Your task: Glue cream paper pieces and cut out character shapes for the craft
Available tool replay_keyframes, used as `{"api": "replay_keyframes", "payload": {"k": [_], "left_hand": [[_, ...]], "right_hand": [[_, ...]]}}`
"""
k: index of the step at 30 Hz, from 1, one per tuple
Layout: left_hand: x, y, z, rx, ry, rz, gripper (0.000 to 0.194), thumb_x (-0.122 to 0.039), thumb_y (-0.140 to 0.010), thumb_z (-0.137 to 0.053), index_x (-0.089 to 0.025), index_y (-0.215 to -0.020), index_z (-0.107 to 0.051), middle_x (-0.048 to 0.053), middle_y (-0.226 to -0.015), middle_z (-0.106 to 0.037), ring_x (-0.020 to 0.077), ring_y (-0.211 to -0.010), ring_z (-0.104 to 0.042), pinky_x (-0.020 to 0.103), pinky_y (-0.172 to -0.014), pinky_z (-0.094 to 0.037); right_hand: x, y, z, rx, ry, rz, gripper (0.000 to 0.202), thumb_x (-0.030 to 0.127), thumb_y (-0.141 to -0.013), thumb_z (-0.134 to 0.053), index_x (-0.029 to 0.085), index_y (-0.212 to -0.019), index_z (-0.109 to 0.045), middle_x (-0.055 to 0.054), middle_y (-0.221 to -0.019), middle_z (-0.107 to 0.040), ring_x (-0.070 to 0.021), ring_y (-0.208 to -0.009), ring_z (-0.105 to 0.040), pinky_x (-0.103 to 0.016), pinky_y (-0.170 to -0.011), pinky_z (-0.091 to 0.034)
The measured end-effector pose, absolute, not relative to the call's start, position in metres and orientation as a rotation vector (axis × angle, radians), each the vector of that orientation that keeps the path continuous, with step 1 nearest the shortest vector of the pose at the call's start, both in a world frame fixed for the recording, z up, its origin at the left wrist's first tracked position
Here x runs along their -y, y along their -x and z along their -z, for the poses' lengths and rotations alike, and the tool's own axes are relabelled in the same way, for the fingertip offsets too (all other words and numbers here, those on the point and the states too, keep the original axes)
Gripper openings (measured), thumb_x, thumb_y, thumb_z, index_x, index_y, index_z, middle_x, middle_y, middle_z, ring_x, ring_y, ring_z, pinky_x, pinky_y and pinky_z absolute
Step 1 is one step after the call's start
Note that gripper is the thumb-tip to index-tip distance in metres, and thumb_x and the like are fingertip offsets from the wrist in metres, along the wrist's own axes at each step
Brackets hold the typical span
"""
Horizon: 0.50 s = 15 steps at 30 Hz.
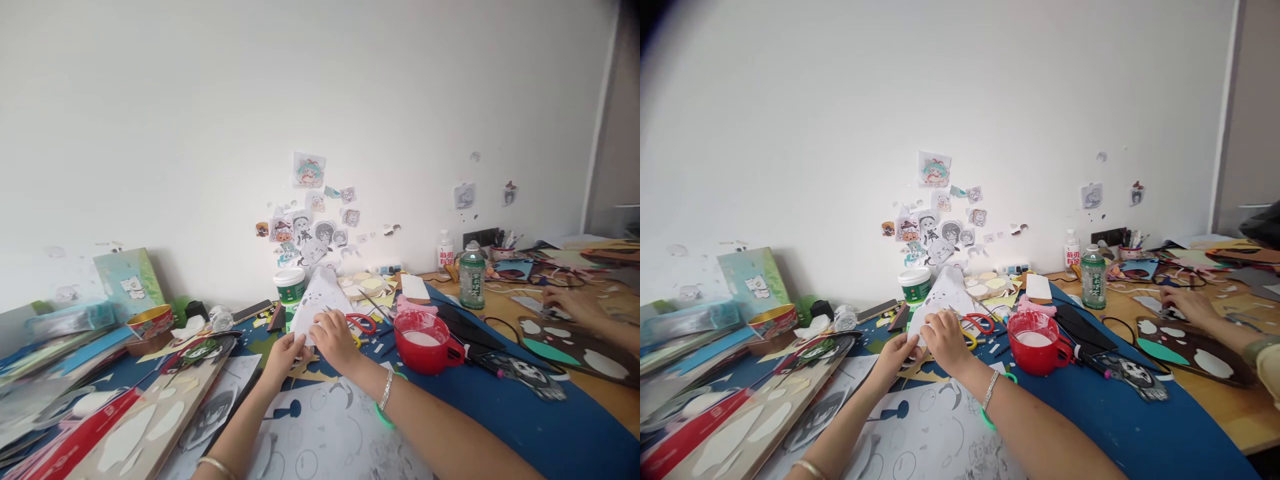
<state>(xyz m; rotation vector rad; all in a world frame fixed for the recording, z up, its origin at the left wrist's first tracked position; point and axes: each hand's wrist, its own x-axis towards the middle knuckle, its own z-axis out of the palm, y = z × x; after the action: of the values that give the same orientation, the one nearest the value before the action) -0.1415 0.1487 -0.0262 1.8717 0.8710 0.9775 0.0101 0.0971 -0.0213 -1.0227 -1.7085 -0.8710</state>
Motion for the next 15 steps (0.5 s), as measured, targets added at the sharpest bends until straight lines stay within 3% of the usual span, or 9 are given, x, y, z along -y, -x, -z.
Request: {"api": "replay_keyframes", "payload": {"k": [10,15], "left_hand": [[-0.142,0.14,0.022,-0.901,-2.106,-1.004,0.032,-0.045,-0.079,-0.044,-0.018,-0.065,-0.053,0.002,-0.059,-0.056,0.0161,-0.059,-0.052,0.027,-0.059,-0.039],[-0.136,0.142,0.019,-0.992,-2.284,-1.0,0.027,-0.035,-0.081,-0.04,-0.019,-0.062,-0.051,0.002,-0.06,-0.056,0.0168,-0.059,-0.049,0.028,-0.06,-0.034]], "right_hand": [[-0.105,-0.014,0.029,1.726,1.086,0.544,0.008,0.016,-0.076,-0.065,0.019,-0.07,-0.06,-0.002,-0.083,-0.059,-0.0178,-0.083,-0.045,-0.033,-0.076,-0.036],[-0.106,-0.014,0.03,1.793,1.083,0.486,0.013,0.013,-0.078,-0.06,0.019,-0.067,-0.061,-0.002,-0.079,-0.059,-0.0173,-0.081,-0.046,-0.033,-0.075,-0.037]]}}
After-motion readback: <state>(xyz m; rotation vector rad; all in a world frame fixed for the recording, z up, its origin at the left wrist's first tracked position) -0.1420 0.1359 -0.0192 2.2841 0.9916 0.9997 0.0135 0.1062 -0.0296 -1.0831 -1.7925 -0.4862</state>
